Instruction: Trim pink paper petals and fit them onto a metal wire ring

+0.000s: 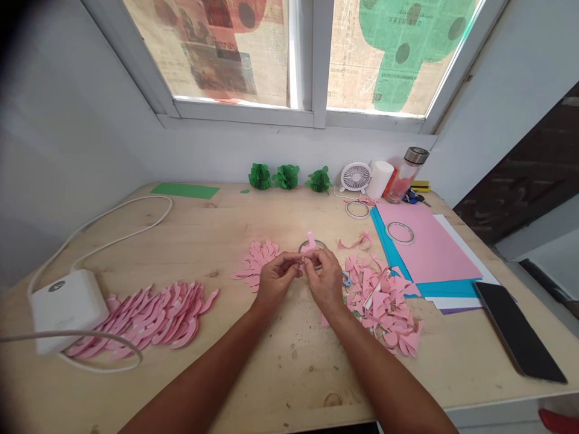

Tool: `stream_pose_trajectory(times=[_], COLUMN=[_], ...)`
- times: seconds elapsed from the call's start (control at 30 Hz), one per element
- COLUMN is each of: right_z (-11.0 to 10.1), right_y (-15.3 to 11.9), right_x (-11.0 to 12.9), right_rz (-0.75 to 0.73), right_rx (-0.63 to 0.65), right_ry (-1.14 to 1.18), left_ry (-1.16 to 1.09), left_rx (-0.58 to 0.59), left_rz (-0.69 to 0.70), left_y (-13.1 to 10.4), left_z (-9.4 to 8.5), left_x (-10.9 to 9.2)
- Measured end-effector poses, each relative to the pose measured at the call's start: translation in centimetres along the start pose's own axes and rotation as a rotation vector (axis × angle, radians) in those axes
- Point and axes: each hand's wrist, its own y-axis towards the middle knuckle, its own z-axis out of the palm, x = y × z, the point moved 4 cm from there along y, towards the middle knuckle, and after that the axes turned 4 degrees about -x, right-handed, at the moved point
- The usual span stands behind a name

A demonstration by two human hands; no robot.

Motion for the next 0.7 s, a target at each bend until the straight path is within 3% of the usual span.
stream_pose_trajectory(times=[0.17,0.47,0.7], right_z=[0.2,0.4,1.2], right_y=[-0.2,-0.2,-0.2], right_x=[0.3,0.2,-0.2], right_rz=[-0.032,0.031,0.050], right_rx=[0.012,0.002,0.108], right_ry=[-0.040,0.132,0.218], left_ry=[-0.022,-0.187,-0.201], left_rx=[-0.004,-0.159,-0.125], left_rz=[-0.029,-0.084,-0.085], left_y=[0.0,0.3,0.3], left_z=[0.0,-0.6,-0.3], left_x=[0.0,-0.6,-0.6])
